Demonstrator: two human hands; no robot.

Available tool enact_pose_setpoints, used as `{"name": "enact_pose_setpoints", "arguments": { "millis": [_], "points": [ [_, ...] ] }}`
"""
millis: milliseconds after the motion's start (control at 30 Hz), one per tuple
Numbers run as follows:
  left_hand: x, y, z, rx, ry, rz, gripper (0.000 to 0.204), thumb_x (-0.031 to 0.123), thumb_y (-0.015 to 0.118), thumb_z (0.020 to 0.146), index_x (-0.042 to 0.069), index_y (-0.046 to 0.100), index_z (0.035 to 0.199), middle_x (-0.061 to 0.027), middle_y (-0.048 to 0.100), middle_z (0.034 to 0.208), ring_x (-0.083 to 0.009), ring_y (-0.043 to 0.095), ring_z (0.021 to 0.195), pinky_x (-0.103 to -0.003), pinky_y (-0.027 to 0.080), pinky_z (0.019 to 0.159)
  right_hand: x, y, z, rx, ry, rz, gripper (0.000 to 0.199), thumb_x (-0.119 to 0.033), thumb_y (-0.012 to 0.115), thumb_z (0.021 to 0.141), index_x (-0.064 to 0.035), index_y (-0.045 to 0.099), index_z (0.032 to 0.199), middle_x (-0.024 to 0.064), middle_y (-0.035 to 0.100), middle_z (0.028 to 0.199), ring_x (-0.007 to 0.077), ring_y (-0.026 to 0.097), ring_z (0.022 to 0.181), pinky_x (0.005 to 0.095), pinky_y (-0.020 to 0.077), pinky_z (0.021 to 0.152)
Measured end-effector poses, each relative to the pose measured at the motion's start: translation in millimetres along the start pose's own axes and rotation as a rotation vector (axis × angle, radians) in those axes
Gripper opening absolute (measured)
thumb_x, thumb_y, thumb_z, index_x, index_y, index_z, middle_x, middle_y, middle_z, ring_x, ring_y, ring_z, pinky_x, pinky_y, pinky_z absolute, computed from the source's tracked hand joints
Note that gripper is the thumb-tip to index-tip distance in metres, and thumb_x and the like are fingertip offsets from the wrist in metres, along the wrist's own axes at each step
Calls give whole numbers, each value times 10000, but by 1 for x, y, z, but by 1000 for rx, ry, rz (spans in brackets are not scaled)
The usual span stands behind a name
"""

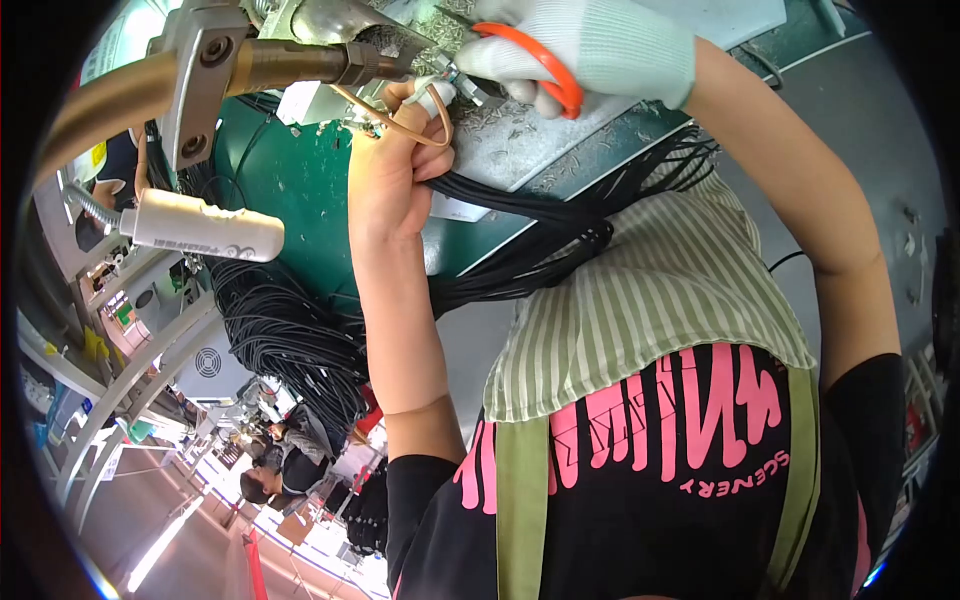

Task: Stripping ends of electrical wires and crimping connectors using a machine, then gathering bundles for transport.

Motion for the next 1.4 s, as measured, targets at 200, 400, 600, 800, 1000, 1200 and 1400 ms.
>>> {"name": "enact_pose_setpoints", "arguments": {
  "millis": [200,400,600,800,1000,1200,1400],
  "points": [
    [8,4,7,10,-41,157,74,-24,552,791,35,510,777,29,415,596,-28,307,472,-206,204,398,2,8,14,-141,-29,238,240,-189,596,808,21,599,693,62,544,559,142,533,443,259,397,398],
    [22,7,-4,198,209,550,108,-6,610,733,38,519,696,42,460,621,-30,385,531,-207,290,447,-1,12,19,-210,59,266,230,-180,596,796,15,604,673,60,543,556,142,527,433,252,387,388],
    [25,13,-9,248,296,631,91,-8,632,700,22,549,723,51,482,638,-28,406,575,-195,334,505,1,9,17,-181,164,197,251,-186,608,781,4,591,617,64,538,522,149,514,400,255,372,365],
    [25,13,-9,234,288,680,90,-15,632,688,13,564,739,42,514,655,-31,427,593,-192,351,528,6,9,22,-201,142,233,275,-187,607,774,-4,573,571,71,535,497,150,516,393,256,369,360],
    [24,12,-10,242,296,702,76,-10,633,692,11,568,726,37,525,662,-32,430,598,-193,354,530,5,10,21,-209,119,266,255,-173,595,776,3,576,593,71,541,517,152,523,404,255,372,368],
    [19,7,-14,123,235,545,55,3,584,792,-10,571,844,6,544,687,-51,460,586,-209,372,525,9,6,14,-193,78,208,250,-179,589,793,13,578,634,82,549,543,155,526,410,271,387,379],
    [20,-3,-55,130,332,490,97,9,522,858,-20,560,942,-14,548,695,-82,494,595,-235,394,531,-35,-33,-39,245,-841,-349,330,-293,606,826,21,569,732,132,567,578,207,586,529,308,462,501]
  ]
}}
Point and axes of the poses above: each hand's wrist, its own z-axis towards the middle knuckle, its own y-axis out of the palm, x = y × z, the point moved 6 cm from there along z, towards the middle knuckle
